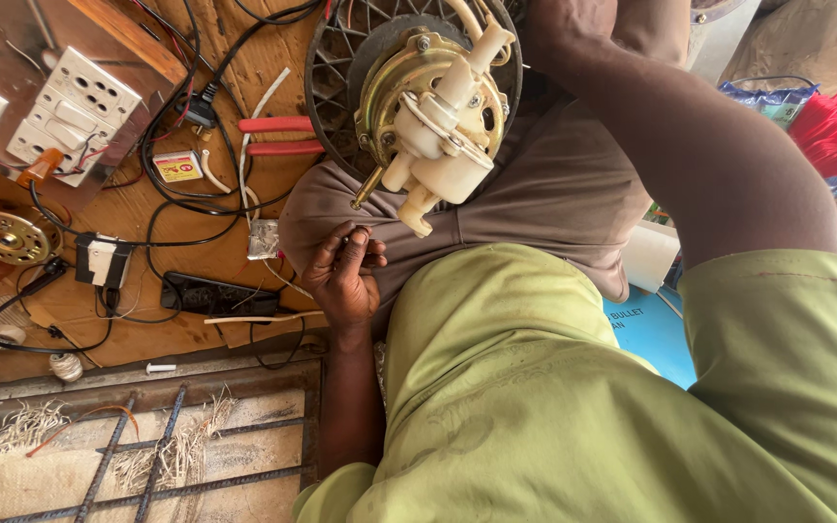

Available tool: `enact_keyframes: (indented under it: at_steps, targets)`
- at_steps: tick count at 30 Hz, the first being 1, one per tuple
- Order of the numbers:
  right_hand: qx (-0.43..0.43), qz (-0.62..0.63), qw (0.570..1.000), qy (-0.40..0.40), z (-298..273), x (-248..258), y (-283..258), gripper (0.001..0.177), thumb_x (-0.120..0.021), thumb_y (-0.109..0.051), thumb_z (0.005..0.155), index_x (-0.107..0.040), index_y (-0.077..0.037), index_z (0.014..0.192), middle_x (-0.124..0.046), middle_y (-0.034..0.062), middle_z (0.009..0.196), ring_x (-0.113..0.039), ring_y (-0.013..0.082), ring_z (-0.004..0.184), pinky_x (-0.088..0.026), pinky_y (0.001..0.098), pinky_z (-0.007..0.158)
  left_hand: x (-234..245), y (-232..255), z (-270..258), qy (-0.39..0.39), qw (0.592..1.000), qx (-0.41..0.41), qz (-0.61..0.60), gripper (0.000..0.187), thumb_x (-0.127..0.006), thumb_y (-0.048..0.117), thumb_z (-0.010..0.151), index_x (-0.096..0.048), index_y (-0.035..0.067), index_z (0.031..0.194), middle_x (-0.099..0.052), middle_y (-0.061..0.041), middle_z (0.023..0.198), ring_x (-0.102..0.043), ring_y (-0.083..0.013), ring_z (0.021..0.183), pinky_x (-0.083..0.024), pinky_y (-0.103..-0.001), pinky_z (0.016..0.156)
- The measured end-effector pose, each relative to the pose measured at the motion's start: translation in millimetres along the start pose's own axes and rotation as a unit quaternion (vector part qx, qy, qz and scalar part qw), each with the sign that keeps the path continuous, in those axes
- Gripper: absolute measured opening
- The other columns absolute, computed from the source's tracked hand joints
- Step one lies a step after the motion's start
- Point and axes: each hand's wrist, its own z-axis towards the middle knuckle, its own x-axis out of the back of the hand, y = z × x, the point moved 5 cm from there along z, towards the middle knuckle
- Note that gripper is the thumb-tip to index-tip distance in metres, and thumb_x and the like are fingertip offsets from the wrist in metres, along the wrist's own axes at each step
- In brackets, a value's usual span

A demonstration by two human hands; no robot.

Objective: The person sits on the floor and repairs a fan motor. They use a screwdriver to tighten screws on the motor housing and handle various wires and components. The workspace is cluttered with tools and electrical parts.

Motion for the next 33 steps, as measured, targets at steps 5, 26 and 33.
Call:
enact_keyframes:
  at_steps: [5,26,33]
  targets:
    - [-0.004,0.014,0.999,0.029,-4,-1,-12,0.02,-0.08,-0.015,0.087,-0.077,-0.007,0.105,-0.076,0.0144,0.088,-0.072,0.0249,0.07,-0.057,0.0385,0.057,-3,3,0,0.002,1.0,-0.009,-0.003,0.015,-0.071,-0.002,0.097,-0.072,-0.003,0.112,-0.075,-0.014,0.096,-0.074,-0.0207,0.074,-0.059,-0.03,0.057]
    - [-0.084,0.468,0.88,-0.008,-80,79,14,0.011,-0.076,-0.012,0.099,-0.074,-0.007,0.108,-0.074,0.0093,0.091,-0.064,0.0095,0.063,-0.051,0.025,0.051,-5,29,-4,-0.045,0.99,0.082,-0.107,0.018,-0.066,-0.001,0.099,-0.069,-0.002,0.117,-0.069,-0.01,0.096,-0.068,-0.0181,0.082,-0.057,-0.03,0.071]
    - [0.05,0.805,0.584,-0.087,-177,133,-24,0.006,-0.066,0.003,0.104,-0.069,-0.003,0.105,-0.075,0.0115,0.098,-0.058,0.0087,0.059,-0.043,0.0192,0.049,-45,95,-33,-0.187,0.962,0.002,-0.198,0.015,-0.057,-0.006,0.103,-0.064,-0.003,0.116,-0.065,-0.016,0.11,-0.064,-0.0208,0.088,-0.054,-0.032,0.079]
